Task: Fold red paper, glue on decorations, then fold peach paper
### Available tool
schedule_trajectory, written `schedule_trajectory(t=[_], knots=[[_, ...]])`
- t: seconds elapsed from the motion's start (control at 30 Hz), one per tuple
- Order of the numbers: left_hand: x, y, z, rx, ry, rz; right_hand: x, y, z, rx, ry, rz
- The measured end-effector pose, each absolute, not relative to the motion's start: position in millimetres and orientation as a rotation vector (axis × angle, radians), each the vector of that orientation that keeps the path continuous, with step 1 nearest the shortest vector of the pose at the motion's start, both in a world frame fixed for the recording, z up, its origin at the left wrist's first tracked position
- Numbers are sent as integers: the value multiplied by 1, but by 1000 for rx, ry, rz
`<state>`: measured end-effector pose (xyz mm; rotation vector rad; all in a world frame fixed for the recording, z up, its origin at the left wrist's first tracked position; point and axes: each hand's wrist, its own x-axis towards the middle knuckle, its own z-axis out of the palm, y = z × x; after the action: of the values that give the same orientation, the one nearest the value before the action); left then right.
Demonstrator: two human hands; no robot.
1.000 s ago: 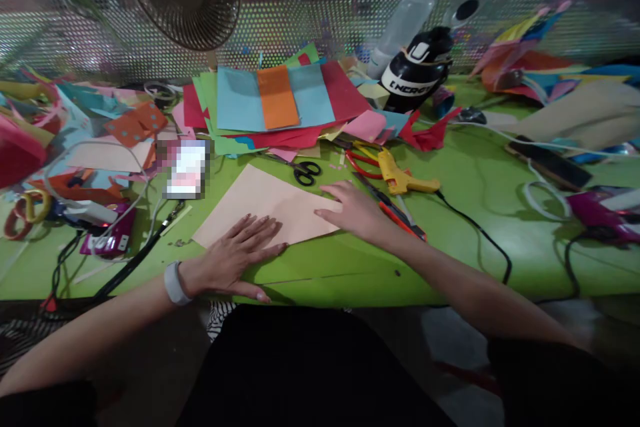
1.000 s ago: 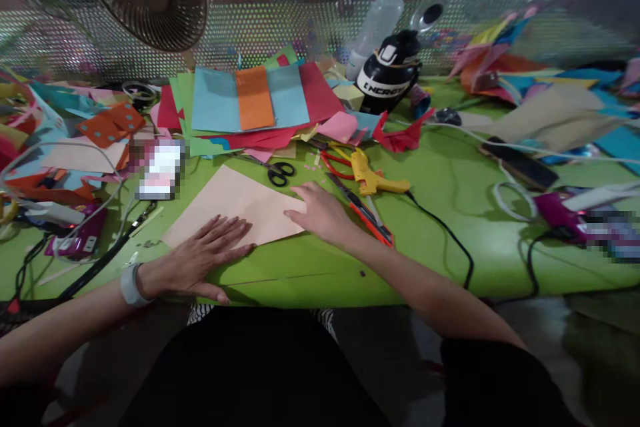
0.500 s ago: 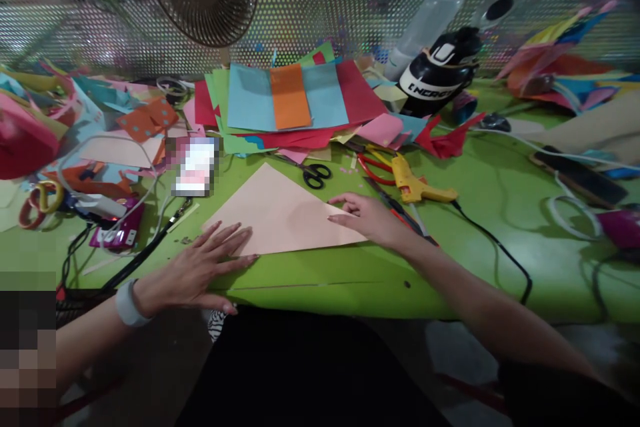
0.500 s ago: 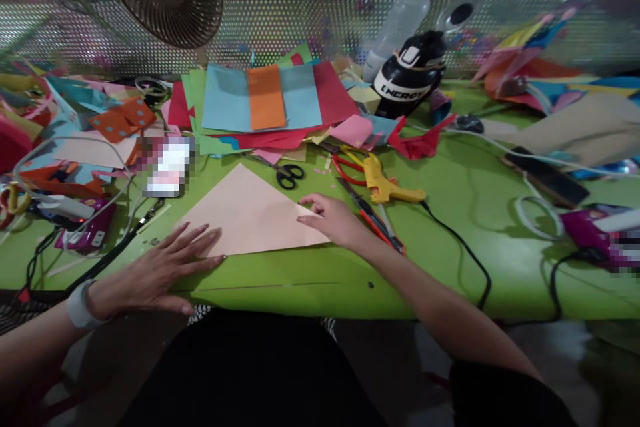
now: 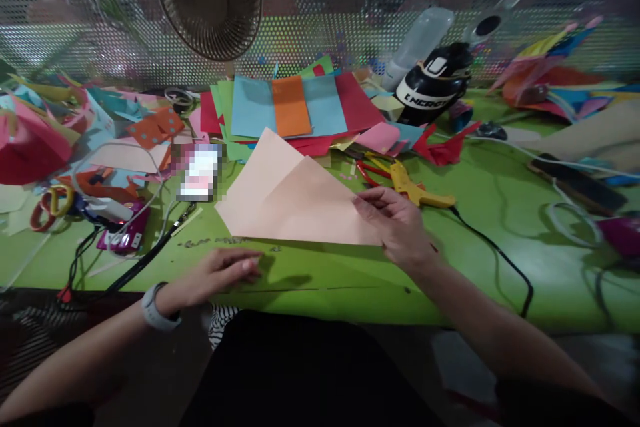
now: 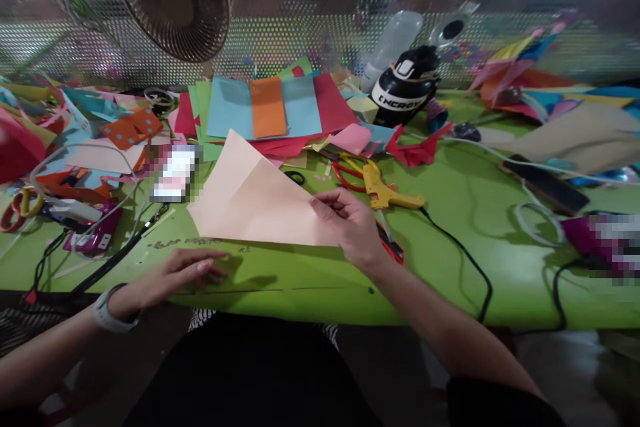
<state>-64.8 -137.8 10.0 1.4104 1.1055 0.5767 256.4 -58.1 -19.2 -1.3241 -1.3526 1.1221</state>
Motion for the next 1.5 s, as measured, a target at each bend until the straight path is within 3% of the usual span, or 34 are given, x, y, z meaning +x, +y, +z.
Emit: schedule_trajectory(t=[0.27, 0.57, 0.77, 1.03, 1.5], knots=[[-48, -79, -22, 664, 1127, 1058, 259, -55, -32, -1310, -1216, 1159], [-51, -68, -13, 958, 1200, 1036, 270, -44, -22, -1254, -1244, 1723], [-58, -55, -11, 1028, 1138, 997, 257, -27, -13, -1160, -1166, 1886], [-43, -39, -7, 736, 1034, 1308, 223, -25, -21, -1106, -926, 1732], [-14, -42, 2, 830, 986, 1031, 209, -60, -31, -1054, -1118, 1507]])
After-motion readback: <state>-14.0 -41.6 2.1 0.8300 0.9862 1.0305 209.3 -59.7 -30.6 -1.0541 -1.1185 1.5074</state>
